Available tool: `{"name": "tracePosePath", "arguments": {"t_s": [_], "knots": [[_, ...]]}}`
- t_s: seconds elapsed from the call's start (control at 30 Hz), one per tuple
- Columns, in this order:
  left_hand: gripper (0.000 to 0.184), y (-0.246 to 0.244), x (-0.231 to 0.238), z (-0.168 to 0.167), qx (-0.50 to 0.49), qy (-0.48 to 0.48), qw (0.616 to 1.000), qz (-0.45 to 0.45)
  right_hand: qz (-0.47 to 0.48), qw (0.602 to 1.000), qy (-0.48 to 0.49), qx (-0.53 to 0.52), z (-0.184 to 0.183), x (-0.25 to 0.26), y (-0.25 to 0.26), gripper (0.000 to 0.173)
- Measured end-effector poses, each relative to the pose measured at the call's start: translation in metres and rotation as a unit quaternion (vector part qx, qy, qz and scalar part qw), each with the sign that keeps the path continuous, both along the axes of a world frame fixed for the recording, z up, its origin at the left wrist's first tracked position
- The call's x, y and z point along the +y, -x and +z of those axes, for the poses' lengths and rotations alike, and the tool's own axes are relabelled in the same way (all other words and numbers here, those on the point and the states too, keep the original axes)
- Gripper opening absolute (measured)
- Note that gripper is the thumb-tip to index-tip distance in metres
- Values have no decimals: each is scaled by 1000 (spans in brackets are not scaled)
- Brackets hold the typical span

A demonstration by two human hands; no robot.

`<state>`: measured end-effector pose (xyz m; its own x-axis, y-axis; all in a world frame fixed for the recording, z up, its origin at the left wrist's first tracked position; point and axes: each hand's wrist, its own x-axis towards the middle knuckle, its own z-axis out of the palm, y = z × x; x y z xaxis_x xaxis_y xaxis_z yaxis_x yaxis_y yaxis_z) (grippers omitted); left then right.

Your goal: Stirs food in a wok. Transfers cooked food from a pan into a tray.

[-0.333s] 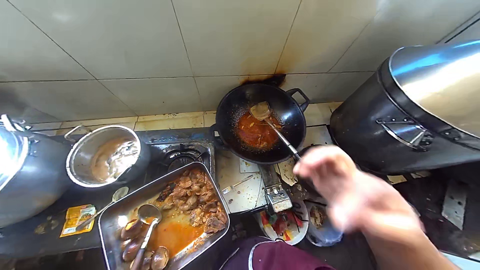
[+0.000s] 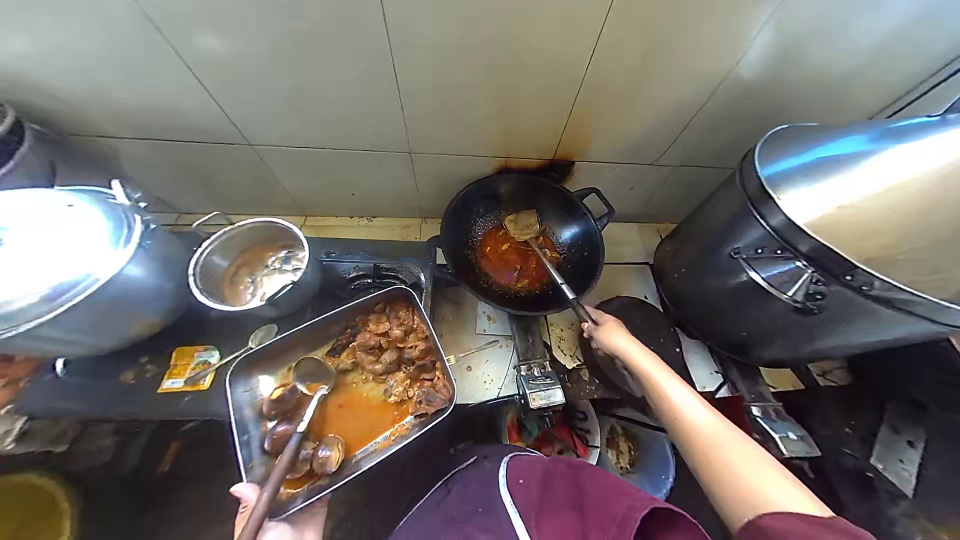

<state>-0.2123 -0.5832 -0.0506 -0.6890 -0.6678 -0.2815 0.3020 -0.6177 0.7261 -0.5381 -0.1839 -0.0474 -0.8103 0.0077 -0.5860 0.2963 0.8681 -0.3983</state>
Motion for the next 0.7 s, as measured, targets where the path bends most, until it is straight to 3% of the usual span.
{"name": "tracePosePath", "arguments": {"t_s": [0.13,0.27,0.43,0.53,0.7], "knots": [[73,-17,20,14,-58,-7,998,35,113,987,-102,42,54,19,-2,53],[73,-42,39,11,-62,-16,996,63,171,966,-191,30,78,50,-31,52],[76,-76,57,-1,-66,-37,992,98,155,943,-294,14,55,43,-53,51],[74,-90,64,1,-76,-20,991,113,130,952,-277,0,41,25,-33,55],[73,-102,74,9,-110,12,984,140,177,951,-246,-66,47,12,-11,57]]}}
